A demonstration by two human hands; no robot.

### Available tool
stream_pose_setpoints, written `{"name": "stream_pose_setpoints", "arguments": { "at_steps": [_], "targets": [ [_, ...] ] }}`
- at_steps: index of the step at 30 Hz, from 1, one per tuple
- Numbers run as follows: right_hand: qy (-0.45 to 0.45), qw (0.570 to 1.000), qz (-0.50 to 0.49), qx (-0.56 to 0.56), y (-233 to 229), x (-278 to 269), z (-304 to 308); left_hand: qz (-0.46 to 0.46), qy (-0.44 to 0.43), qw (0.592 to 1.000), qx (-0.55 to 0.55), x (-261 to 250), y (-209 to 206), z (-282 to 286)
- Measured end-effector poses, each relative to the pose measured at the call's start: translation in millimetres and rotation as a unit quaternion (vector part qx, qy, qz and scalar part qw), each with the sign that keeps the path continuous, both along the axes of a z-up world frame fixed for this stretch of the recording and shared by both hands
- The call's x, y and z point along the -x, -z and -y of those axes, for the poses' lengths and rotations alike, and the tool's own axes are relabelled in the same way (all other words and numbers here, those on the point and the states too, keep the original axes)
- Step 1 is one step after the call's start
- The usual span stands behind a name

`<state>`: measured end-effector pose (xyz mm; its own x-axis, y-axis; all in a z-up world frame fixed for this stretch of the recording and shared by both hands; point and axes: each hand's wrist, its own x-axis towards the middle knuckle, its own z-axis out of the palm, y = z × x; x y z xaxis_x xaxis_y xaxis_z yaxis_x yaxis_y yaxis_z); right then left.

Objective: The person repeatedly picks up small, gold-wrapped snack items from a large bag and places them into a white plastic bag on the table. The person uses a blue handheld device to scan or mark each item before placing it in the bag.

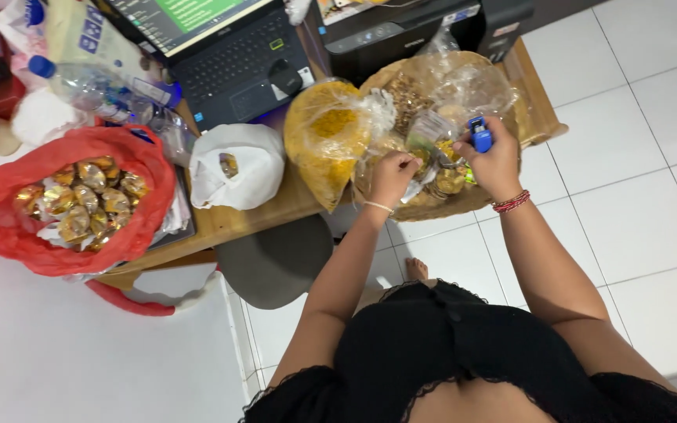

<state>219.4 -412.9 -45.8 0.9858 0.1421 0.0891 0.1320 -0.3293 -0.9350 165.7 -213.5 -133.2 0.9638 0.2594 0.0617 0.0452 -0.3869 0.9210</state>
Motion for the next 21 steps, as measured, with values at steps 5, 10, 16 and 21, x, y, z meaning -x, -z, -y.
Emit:
{"name": "stream_pose_setpoints", "arguments": {
  "at_steps": [5, 10, 16, 21],
  "targets": [
    [0.013, 0.999, -0.028, -0.035, 1.2, 0.6, 33.4, -0.072, 0.032, 0.976, -0.202, -22.6, 8.4, 10.6],
    [0.002, 0.998, -0.046, -0.041, 13.0, -2.6, 46.9, -0.197, 0.068, 0.945, -0.252, -35.7, 28.6, 6.3],
    [-0.024, 0.997, -0.063, -0.032, 15.8, -10.7, 46.6, -0.189, 0.049, 0.942, -0.272, -31.1, 9.0, 19.8],
    [-0.044, 0.997, -0.06, -0.022, 7.3, -11.2, 41.3, -0.174, 0.053, 0.948, -0.26, -33.3, 41.5, 20.3]
  ]
}}
